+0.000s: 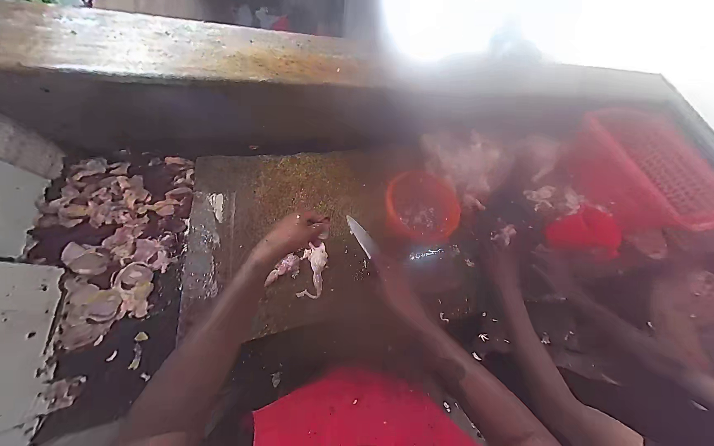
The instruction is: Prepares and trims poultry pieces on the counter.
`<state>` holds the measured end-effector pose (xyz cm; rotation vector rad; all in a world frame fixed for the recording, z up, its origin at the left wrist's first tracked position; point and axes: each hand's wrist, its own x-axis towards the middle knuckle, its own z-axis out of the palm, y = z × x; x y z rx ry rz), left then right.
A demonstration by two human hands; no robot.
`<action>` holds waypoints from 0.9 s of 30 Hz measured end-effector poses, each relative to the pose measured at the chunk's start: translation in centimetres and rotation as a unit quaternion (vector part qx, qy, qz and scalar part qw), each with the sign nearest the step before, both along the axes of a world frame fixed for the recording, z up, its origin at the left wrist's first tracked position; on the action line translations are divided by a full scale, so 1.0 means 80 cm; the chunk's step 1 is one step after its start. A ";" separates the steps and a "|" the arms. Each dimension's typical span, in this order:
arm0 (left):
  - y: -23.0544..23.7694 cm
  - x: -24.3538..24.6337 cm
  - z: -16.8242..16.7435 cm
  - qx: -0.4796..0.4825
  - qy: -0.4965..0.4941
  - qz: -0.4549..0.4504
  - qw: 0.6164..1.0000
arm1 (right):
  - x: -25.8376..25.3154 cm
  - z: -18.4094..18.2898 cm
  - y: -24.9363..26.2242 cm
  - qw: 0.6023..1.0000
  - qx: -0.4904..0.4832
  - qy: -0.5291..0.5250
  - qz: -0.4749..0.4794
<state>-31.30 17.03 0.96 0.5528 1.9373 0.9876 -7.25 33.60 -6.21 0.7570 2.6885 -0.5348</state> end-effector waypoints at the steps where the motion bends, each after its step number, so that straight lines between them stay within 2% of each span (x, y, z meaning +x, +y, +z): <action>1: 0.004 0.025 -0.004 0.052 -0.055 0.034 0.997 | 0.018 -0.002 0.001 1.000 0.004 0.000 -0.022; 3: 0.019 0.071 -0.021 0.105 -0.107 0.082 0.985 | 0.039 0.005 0.013 0.999 0.002 -0.009 -0.052; 5: 0.035 0.103 -0.061 0.025 -0.021 0.062 0.998 | 0.048 0.018 0.030 0.994 -0.057 -0.009 -0.090; 7: 0.042 0.129 -0.109 -0.071 0.057 0.025 0.996 | 0.057 0.026 0.040 0.975 -0.166 0.039 -0.140; 9: 0.044 0.147 -0.135 -0.114 0.102 0.021 0.988 | 0.066 0.022 0.043 0.957 -0.233 0.063 -0.159; 13: 0.043 0.163 -0.138 -0.130 0.145 0.043 0.980 | 0.070 0.029 0.010 0.980 -0.190 -0.010 -0.061; 16: 0.046 0.164 -0.136 -0.141 0.163 0.040 0.976 | 0.065 0.017 -0.001 0.989 -0.138 -0.058 0.017; 19: 0.047 0.164 -0.134 -0.154 0.170 0.032 0.973 | 0.064 0.019 0.015 0.992 -0.090 -0.088 0.022; 23: 0.047 0.164 -0.132 -0.150 0.168 0.034 0.974 | 0.056 0.025 0.046 0.996 -0.046 -0.070 -0.012; 27: 0.046 0.161 -0.133 -0.144 0.146 0.041 0.978 | 0.052 0.042 0.025 0.996 -0.055 -0.060 0.023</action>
